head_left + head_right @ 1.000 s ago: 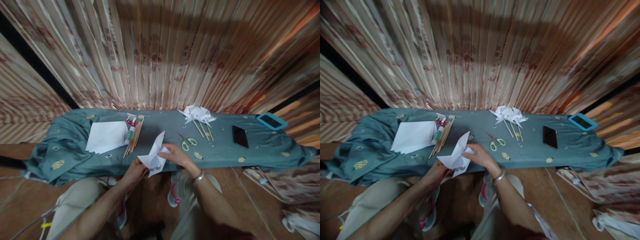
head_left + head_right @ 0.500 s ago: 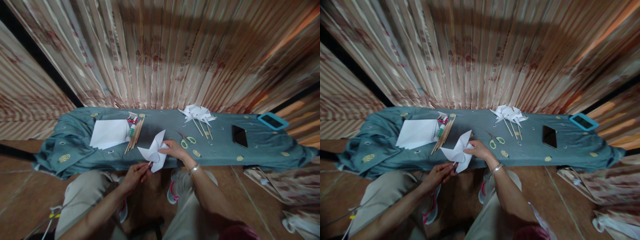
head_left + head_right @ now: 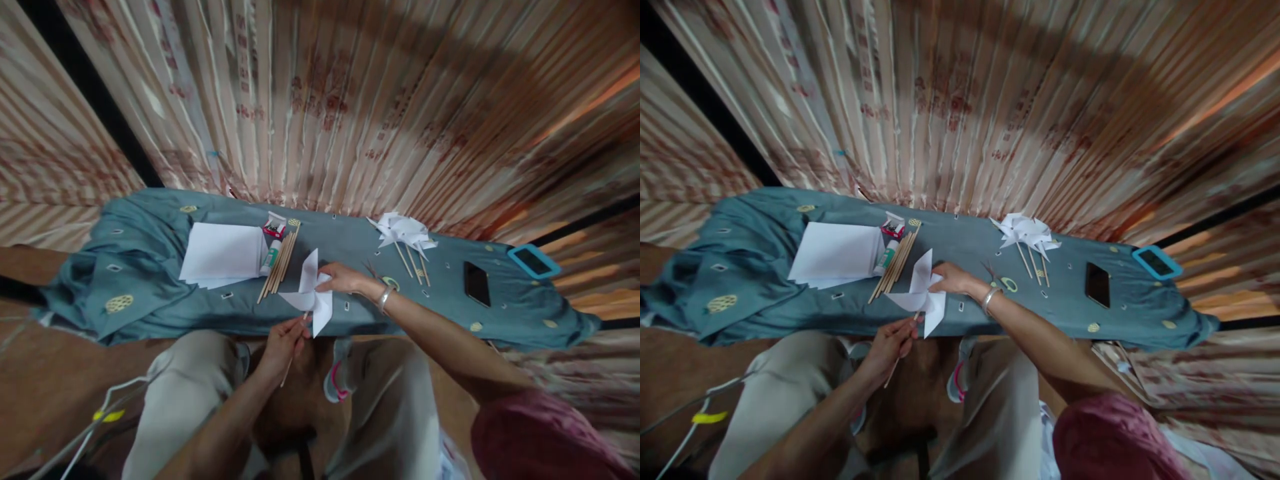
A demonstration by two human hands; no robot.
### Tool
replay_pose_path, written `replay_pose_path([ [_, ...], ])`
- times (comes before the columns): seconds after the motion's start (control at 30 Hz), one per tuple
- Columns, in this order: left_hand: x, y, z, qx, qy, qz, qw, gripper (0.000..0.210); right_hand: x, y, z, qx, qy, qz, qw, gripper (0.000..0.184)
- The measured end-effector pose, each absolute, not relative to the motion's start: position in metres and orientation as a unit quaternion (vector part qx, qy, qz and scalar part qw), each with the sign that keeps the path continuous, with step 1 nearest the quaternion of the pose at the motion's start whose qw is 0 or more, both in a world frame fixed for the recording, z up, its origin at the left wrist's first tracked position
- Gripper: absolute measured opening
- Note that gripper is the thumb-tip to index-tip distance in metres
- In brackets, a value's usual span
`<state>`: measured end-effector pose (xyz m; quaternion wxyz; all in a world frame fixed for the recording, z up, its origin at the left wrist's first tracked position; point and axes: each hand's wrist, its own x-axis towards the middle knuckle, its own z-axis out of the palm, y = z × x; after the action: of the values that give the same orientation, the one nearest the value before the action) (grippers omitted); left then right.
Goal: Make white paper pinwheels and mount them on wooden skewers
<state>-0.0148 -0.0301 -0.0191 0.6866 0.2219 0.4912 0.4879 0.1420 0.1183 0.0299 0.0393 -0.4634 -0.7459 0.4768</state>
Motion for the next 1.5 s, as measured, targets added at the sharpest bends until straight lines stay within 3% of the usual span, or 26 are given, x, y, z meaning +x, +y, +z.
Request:
replay_pose_path([
  [0.6,-0.009,-0.031,-0.026,0.044,0.397,0.476,0.784,0.034,0.122,0.136,0.040,-0.432,-0.811,0.381,-0.105,0.011],
  [1.17,-0.007,-0.029,-0.026,0.035,0.399,0.438,0.805,0.033,0.135,0.139,0.029,-0.407,-0.784,0.463,-0.075,0.017],
  [1.5,-0.006,-0.029,-0.025,0.052,0.414,0.427,0.802,0.041,0.131,0.144,0.027,-0.421,-0.777,0.451,-0.126,0.015],
])
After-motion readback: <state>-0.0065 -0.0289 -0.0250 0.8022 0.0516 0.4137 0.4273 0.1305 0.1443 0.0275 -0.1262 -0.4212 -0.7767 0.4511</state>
